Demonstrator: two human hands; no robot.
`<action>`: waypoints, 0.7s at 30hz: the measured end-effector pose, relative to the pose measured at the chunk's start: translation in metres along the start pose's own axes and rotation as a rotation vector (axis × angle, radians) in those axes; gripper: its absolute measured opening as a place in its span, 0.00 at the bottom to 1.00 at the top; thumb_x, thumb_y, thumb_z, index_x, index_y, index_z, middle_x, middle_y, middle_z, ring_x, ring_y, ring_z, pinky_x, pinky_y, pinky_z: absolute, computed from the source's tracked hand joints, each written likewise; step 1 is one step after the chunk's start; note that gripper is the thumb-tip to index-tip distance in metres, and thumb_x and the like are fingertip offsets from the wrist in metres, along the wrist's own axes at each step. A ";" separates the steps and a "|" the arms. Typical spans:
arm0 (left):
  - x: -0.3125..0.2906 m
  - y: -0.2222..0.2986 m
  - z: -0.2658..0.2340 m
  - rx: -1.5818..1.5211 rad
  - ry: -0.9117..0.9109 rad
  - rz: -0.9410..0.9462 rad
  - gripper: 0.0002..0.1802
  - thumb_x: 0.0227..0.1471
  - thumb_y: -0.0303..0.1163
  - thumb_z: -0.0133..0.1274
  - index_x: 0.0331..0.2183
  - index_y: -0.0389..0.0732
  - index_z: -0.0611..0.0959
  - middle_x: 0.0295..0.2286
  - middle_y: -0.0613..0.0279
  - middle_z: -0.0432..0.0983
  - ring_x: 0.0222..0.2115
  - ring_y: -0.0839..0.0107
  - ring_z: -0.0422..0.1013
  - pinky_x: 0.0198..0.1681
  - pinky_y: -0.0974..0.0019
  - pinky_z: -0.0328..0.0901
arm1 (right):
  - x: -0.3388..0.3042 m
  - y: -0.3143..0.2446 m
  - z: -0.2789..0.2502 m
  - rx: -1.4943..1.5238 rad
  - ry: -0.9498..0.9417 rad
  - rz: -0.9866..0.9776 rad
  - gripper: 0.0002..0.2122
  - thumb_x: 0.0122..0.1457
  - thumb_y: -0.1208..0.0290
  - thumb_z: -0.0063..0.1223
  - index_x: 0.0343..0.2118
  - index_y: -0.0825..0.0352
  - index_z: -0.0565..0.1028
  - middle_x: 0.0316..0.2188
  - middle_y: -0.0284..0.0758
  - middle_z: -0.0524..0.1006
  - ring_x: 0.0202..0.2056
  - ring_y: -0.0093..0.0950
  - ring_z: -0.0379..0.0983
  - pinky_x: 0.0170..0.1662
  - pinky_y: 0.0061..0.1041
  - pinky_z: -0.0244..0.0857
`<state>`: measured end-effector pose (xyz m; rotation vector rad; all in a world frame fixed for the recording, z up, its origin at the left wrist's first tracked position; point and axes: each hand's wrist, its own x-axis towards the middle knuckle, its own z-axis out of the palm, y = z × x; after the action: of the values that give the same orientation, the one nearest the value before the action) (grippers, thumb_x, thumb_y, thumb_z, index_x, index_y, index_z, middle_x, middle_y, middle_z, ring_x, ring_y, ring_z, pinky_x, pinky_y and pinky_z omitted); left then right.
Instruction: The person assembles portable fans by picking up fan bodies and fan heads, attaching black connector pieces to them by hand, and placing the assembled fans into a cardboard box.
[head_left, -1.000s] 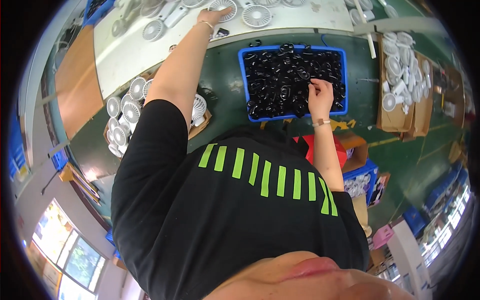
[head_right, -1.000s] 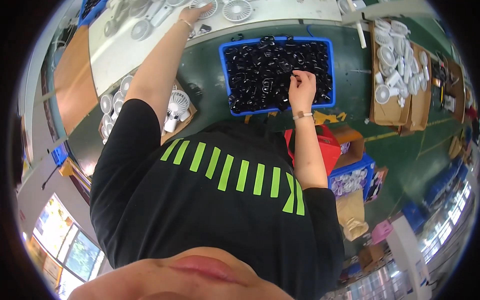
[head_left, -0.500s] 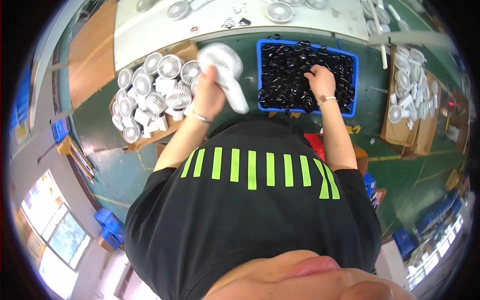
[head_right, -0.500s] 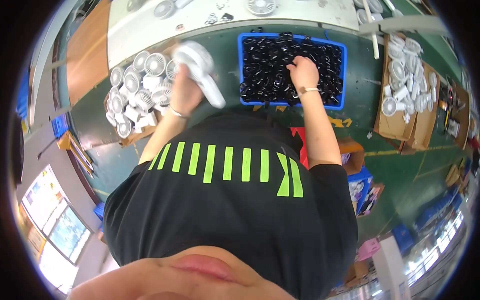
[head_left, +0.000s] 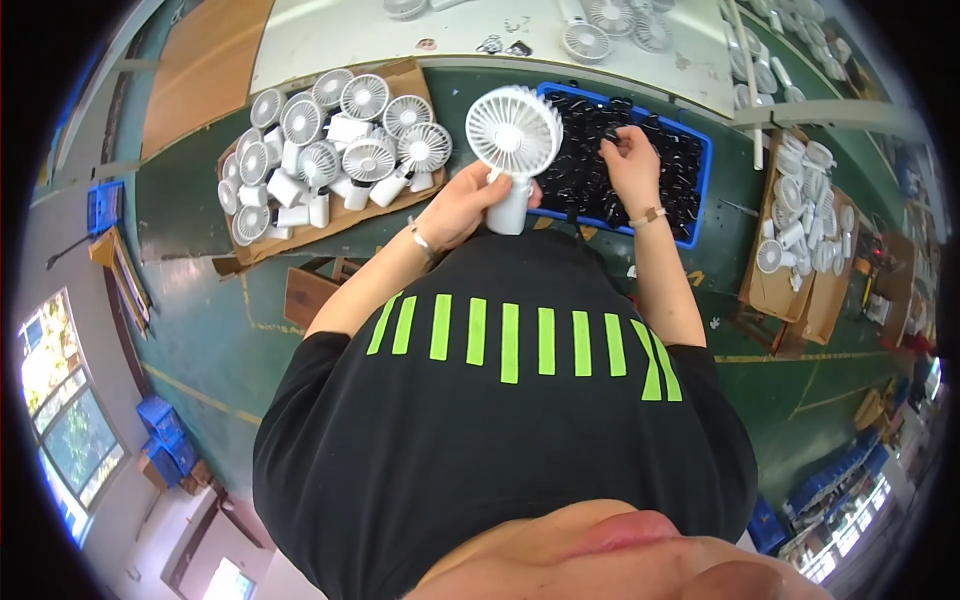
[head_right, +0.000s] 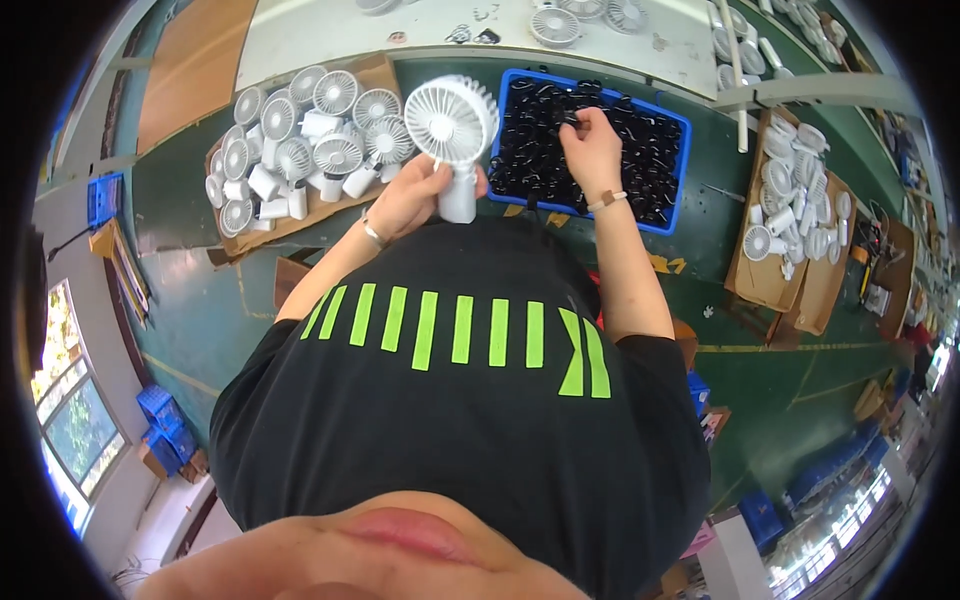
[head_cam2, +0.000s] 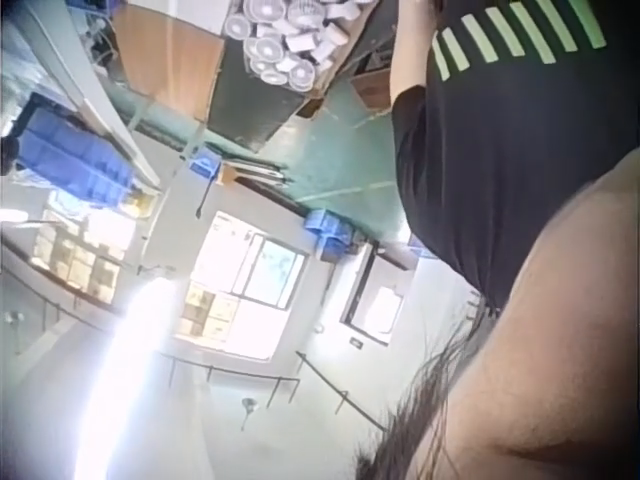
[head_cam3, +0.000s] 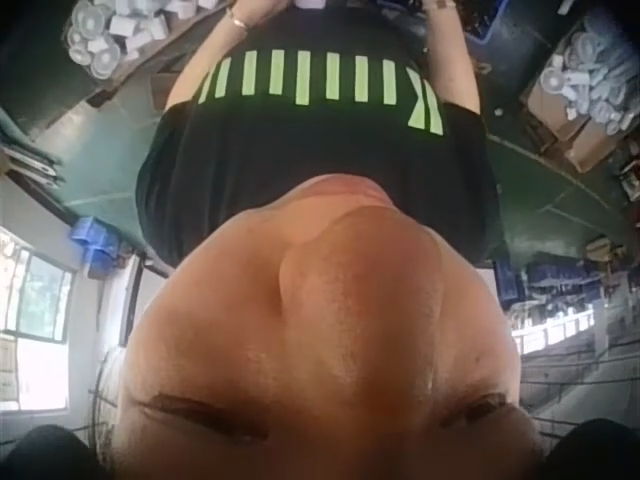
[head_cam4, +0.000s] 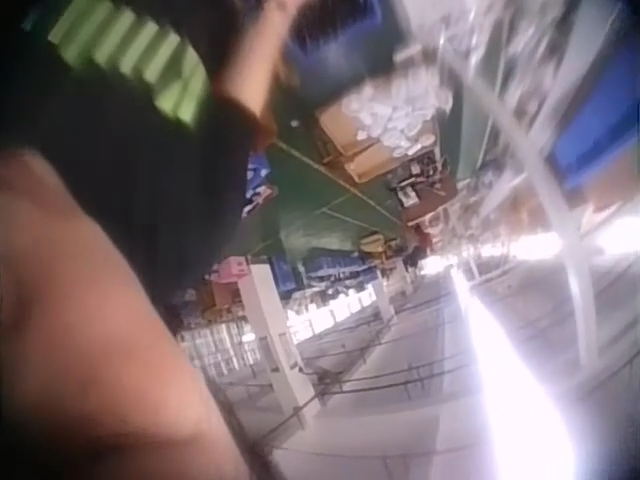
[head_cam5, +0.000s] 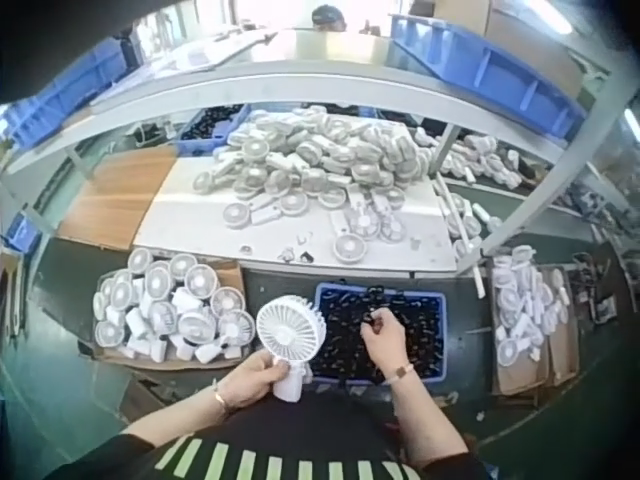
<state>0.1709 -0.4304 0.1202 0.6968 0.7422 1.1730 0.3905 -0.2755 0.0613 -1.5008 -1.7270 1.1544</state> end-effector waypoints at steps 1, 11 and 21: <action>-0.006 0.002 0.002 0.038 -0.056 -0.041 0.23 0.59 0.47 0.48 0.44 0.36 0.73 0.35 0.59 0.75 0.35 0.72 0.72 0.41 0.68 0.66 | -0.005 -0.007 -0.002 -0.042 0.028 -0.024 0.11 0.51 0.70 0.59 0.35 0.68 0.73 0.26 0.36 0.79 0.28 0.24 0.76 0.33 0.24 0.70; 0.026 -0.004 0.017 -0.383 0.318 -0.111 0.31 0.57 0.63 0.39 0.31 0.41 0.76 0.23 0.67 0.70 0.23 0.75 0.68 0.25 0.66 0.64 | 0.011 -0.023 -0.039 0.379 0.076 0.021 0.12 0.57 0.70 0.56 0.40 0.69 0.68 0.26 0.39 0.77 0.31 0.28 0.77 0.33 0.26 0.70; 0.030 0.008 0.086 0.416 -0.198 -0.149 0.15 0.39 0.18 0.63 0.32 0.36 0.78 0.32 0.60 0.77 0.37 0.74 0.73 0.43 0.69 0.67 | -0.021 -0.147 -0.044 0.754 -0.455 -0.247 0.09 0.62 0.77 0.47 0.44 0.70 0.64 0.34 0.34 0.73 0.35 0.23 0.75 0.39 0.21 0.69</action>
<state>0.2424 -0.4075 0.1722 1.0680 0.8638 0.8052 0.3623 -0.2847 0.2134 -0.5846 -1.4169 1.8257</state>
